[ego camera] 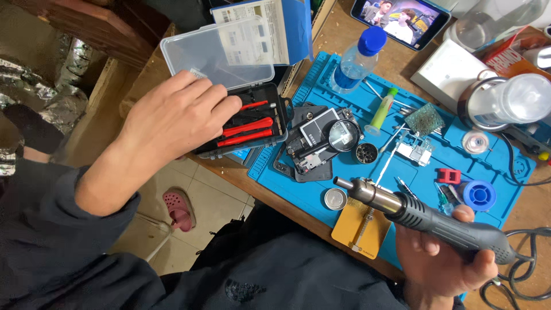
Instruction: The person organizes tools on a workbench, opening a plastic case to reveal screwdrivers. They then use a heat gun to apply heat to a small electronic component held in a clamp, while manipulating the component with tweezers.
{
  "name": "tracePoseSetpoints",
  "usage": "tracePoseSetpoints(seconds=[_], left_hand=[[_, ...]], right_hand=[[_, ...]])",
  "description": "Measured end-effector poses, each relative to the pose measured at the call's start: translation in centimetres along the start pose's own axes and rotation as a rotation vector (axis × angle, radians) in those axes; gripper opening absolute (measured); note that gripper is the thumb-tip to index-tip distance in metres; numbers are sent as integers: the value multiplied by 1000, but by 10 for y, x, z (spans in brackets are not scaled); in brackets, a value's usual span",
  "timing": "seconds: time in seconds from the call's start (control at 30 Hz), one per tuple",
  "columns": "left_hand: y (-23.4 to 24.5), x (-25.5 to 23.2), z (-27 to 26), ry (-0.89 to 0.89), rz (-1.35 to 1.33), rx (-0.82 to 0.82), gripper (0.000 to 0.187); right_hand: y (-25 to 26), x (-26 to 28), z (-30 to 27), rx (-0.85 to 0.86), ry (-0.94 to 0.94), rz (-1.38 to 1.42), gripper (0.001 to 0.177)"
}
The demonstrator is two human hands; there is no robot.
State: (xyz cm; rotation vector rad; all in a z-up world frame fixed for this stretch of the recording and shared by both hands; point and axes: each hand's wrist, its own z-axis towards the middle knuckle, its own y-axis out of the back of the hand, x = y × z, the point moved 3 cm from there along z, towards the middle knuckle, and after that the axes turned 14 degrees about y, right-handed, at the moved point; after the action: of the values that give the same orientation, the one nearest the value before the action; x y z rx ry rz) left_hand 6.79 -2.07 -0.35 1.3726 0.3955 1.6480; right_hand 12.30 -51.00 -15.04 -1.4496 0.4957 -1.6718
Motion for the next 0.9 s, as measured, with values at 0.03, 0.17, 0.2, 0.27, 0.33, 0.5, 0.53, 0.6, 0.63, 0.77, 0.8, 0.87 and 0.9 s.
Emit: tracePoseSetpoints(seconds=[0.03,0.17,0.2,0.27,0.33,0.5,0.53,0.6,0.63,0.77,0.8,0.87,0.9], left_hand=[[0,0,-1,3,1,1,37],[-4,-1,-1,55,-67,75,17],[-6,-1,-1,69,-105,91,12],[-3,2,0,94,-171,113,10],[0,4,2,122,-238,139,9],[12,4,16,114,-218,113,24],[12,2,19,113,-219,112,24],[11,-3,21,122,-237,127,23],[10,-5,23,125,-237,127,23],[8,-12,29,96,-144,114,26],[9,-14,32,93,-143,63,27],[10,-13,32,83,-147,76,24],[11,-11,32,83,-147,90,23]], right_hand=[[-4,0,2,3,-2,0,56],[-8,0,3,30,11,19,54],[-5,0,2,21,2,-7,54],[-10,0,5,29,3,14,53],[-13,-1,6,38,0,36,51],[-22,-1,9,46,17,45,52],[-19,-1,9,45,19,44,52],[-15,-1,7,36,10,45,53],[-16,-2,7,39,8,45,53],[-14,0,5,3,13,-11,54],[-13,0,5,6,19,2,54],[-15,0,6,27,25,26,53],[-16,0,8,59,25,51,51]])
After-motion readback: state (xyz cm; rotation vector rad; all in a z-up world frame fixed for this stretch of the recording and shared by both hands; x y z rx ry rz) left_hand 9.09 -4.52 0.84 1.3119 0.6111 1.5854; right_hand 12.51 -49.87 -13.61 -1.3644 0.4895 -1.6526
